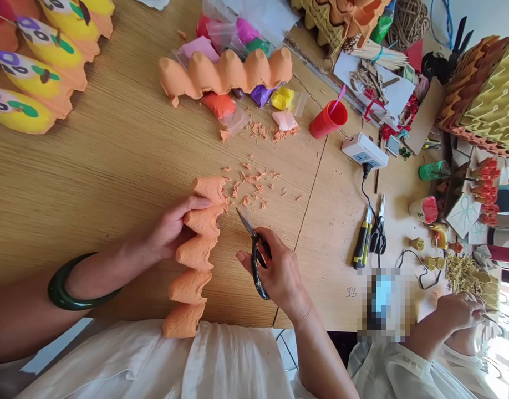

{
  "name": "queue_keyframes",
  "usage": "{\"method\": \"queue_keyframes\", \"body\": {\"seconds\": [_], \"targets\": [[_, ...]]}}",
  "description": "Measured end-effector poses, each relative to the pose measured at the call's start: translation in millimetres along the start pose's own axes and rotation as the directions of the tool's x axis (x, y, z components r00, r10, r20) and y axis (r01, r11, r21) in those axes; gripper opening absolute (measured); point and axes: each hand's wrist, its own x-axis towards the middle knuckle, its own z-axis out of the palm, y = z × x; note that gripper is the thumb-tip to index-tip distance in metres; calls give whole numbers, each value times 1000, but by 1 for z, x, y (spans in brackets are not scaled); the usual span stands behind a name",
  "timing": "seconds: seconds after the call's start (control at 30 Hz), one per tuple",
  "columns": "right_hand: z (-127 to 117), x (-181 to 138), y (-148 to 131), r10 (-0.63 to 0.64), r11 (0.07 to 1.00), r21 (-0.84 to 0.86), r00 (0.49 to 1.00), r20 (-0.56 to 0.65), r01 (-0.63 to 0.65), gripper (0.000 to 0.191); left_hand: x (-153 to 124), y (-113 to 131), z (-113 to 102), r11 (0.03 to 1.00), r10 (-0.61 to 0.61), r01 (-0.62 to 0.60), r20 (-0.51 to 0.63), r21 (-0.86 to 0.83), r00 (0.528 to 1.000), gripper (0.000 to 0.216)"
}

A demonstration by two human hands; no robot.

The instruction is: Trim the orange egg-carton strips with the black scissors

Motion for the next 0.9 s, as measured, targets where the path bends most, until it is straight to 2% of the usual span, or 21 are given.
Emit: {"method": "queue_keyframes", "body": {"seconds": [0.2,0.33,0.63,0.9], "targets": [[2,-2,-4,2,974,223,984,176,-42,51,1,-2,-3,998,59,-59,11,-26,998,15],[7,0,-11,10,948,307,974,226,-81,53,1,-2,-3,996,84,-84,-5,-8,996,17],[13,3,-15,31,933,346,979,201,-101,44,0,-1,0,995,97,-97,0,13,995,11],[3,5,-14,8,960,275,983,184,-59,55,-3,1,4,992,124,-123,-57,17,991,10]]}}
